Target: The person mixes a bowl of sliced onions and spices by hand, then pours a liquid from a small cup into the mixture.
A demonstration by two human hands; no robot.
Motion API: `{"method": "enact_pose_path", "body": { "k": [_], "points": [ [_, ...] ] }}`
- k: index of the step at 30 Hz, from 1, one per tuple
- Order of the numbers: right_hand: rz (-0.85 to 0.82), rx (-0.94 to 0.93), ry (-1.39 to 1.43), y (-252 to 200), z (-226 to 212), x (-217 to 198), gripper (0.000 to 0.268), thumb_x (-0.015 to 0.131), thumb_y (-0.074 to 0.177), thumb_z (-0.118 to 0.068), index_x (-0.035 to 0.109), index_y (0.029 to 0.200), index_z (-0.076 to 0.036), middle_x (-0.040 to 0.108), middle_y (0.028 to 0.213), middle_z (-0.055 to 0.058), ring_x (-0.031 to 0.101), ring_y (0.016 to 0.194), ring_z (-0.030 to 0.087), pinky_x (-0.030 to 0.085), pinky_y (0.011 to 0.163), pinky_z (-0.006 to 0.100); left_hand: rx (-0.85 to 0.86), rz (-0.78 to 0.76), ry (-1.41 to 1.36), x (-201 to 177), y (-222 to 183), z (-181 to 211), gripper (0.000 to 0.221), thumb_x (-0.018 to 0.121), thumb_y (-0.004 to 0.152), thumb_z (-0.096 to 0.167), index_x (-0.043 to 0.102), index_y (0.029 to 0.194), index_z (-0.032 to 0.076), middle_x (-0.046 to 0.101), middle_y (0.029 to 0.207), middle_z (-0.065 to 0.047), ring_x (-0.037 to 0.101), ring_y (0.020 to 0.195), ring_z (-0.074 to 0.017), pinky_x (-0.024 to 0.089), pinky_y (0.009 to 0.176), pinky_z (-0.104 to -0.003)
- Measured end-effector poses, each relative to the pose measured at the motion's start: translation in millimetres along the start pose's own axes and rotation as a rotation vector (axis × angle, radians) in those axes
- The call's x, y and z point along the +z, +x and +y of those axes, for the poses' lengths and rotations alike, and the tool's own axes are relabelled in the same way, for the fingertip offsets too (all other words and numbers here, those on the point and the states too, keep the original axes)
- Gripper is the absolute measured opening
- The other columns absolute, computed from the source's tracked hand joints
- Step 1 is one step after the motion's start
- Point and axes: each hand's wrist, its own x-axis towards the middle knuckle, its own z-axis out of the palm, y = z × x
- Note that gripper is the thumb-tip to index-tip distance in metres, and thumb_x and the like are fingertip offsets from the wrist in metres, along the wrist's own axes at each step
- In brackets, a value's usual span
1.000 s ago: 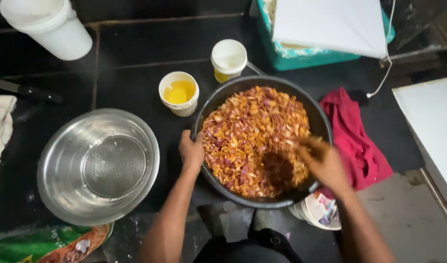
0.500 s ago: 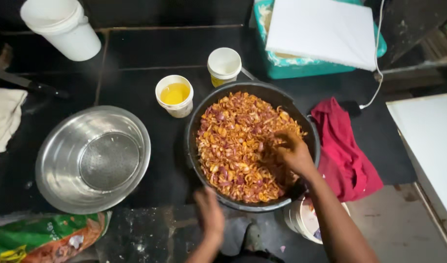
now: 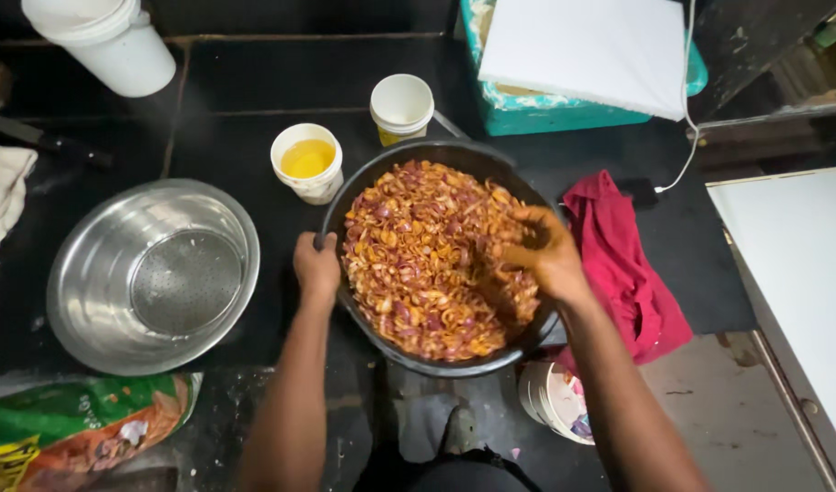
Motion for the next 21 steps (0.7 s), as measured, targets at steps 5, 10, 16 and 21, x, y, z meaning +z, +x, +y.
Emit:
{"method": "enact_pose_path", "body": {
  "k": [5, 10, 16, 21],
  "points": [
    [-0.207, -0.314, -0.173, 5.8, -15.8, 15.9, 0.035, 0.081, 0.088, -0.007, 0.065, 0.119, -0.004, 0.071, 0.115, 0.010, 0.069, 0.108, 0.021, 0.059, 0.089, 0.033, -0.206, 0.315, -0.182, 1.4, -112.4, 8.6, 0.023, 0.068, 0.098, 0.019, 0.060, 0.100, -0.002, 0.068, 0.097, -0.014, 0.062, 0.089, -0.0279, 0.047, 0.087, -0.041],
    [-0.037, -0.594, -0.741, 6.3, 19.1, 35.4, 0.043, 0.089, 0.080, -0.012, 0.070, 0.118, -0.002, 0.070, 0.118, 0.015, 0.065, 0.108, 0.022, 0.053, 0.092, 0.036, -0.592, 0.094, -0.607, 3.6, -216.5, 34.6, 0.063, 0.052, 0.097, 0.053, 0.046, 0.140, 0.007, 0.056, 0.138, -0.012, 0.056, 0.121, -0.0261, 0.044, 0.100, -0.041],
    [0.096, -0.425, -0.445, -29.9, 39.4, 38.3, 0.037, 0.082, 0.086, -0.009, 0.068, 0.120, -0.005, 0.070, 0.121, 0.006, 0.069, 0.101, 0.014, 0.059, 0.083, 0.028, -0.446, 0.004, -0.655, -44.2, -96.2, 19.7, 0.072, 0.054, 0.096, 0.062, 0.047, 0.142, 0.008, 0.056, 0.143, -0.008, 0.054, 0.128, -0.0195, 0.043, 0.105, -0.035],
    [0.126, -0.480, -0.280, -40.8, 35.6, 36.4, 0.033, 0.079, 0.090, -0.007, 0.066, 0.121, -0.002, 0.070, 0.118, 0.004, 0.067, 0.106, 0.012, 0.057, 0.091, 0.027, -0.409, -0.331, -0.304, -13.7, 10.1, 12.8, 0.028, 0.076, 0.094, 0.027, 0.068, 0.101, 0.001, 0.064, 0.084, -0.007, 0.052, 0.071, -0.0207, 0.041, 0.066, -0.042]
  ]
}}
